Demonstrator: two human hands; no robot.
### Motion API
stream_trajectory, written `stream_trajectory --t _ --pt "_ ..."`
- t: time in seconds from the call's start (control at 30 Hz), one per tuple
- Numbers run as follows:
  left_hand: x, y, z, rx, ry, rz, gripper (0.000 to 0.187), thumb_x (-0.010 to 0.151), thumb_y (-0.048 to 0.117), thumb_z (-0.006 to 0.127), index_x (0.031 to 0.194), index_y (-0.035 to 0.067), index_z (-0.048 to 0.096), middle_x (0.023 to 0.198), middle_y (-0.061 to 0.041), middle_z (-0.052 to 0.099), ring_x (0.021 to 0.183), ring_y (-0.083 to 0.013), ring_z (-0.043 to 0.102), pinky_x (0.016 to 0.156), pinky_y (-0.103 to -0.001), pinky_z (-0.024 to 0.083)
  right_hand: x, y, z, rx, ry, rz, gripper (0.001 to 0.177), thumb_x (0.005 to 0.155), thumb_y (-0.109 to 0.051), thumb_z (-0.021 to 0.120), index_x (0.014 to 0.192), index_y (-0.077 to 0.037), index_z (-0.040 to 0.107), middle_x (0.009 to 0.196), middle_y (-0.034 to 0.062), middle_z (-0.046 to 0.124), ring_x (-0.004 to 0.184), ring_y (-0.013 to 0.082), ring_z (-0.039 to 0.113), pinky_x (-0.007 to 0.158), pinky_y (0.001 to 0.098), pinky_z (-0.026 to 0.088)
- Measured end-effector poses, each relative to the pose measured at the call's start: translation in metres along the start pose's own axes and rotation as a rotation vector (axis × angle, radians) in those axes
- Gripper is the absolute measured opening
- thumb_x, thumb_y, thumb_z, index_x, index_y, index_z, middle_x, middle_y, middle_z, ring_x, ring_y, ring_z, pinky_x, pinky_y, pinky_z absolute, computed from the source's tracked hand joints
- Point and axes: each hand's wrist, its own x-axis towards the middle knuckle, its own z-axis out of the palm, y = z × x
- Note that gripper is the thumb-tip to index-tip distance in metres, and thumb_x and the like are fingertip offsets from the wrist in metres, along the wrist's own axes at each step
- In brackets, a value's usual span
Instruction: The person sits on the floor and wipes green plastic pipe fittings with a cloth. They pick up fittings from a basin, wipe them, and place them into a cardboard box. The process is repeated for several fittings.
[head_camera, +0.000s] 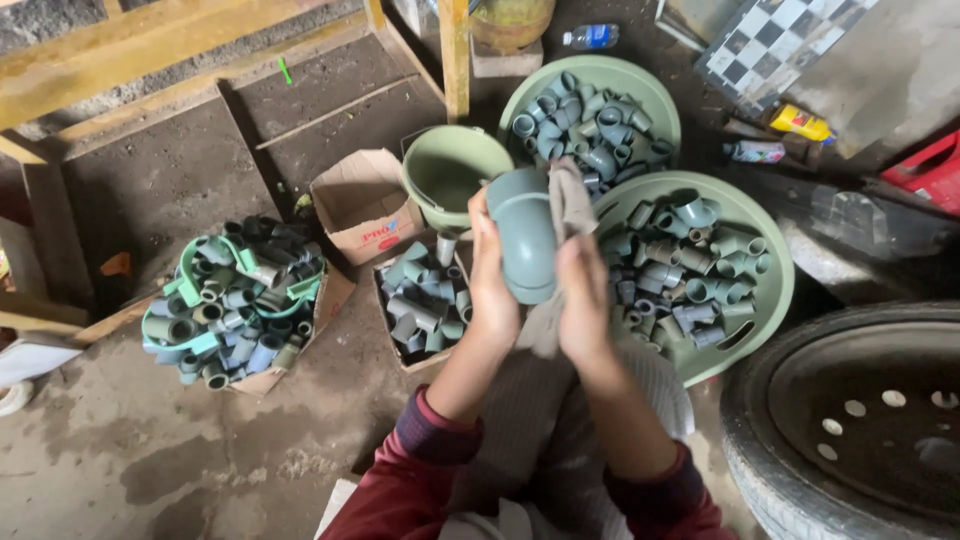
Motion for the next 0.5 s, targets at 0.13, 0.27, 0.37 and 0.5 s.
stream_trajectory --t 0.13,0.27,0.37,0.5 --pt "0.004 -0.008 -0.012 0.027 -0.091 0.068 0.056 0.112 0.052 0.029 0.152 0.014 0.040 0.142 -0.005 0.048 0.130 -0.0106 0.041 0.123 -0.034 0.020 -0.016 0.025 -0.003 -0.178 -0.019 -0.032 0.052 0.109 -0.027 0.053 0.146 0.009 0.047 0.151 0.0303 0.048 0.141 0.0311 0.043 0.123 0.0530 0.028" --pt "-0.002 0.001 -0.007 0.222 -0.093 0.098 0.053 0.115 0.039 0.025 0.159 0.011 0.034 0.148 -0.010 0.046 0.139 -0.0163 0.037 0.127 -0.042 0.019 -0.010 0.035 0.006 -0.339 0.214 -0.235 0.037 0.112 -0.021 0.049 0.136 0.006 0.057 0.130 0.0242 0.064 0.125 0.0262 0.059 0.111 0.0472 0.043" --pt "-0.026 0.006 0.002 0.306 -0.019 0.092 0.057 0.114 0.040 0.024 0.158 0.005 0.033 0.154 -0.017 0.038 0.144 -0.0260 0.033 0.127 -0.047 0.018 -0.015 0.058 -0.010 -0.462 0.325 -0.355 0.030 0.109 -0.017 0.054 0.130 0.002 0.064 0.120 0.0177 0.071 0.114 0.0239 0.066 0.105 0.0408 0.048" --pt "-0.032 0.023 0.016 0.112 -0.071 0.099 0.086 0.103 0.056 0.047 0.163 0.003 0.015 0.155 -0.020 0.037 0.143 -0.0259 0.034 0.128 -0.049 0.017 -0.016 0.050 -0.019 -0.482 0.223 -0.600 0.034 0.107 -0.025 0.053 0.098 0.003 0.070 0.095 0.0113 0.066 0.084 0.0302 0.066 0.085 0.0374 0.051"
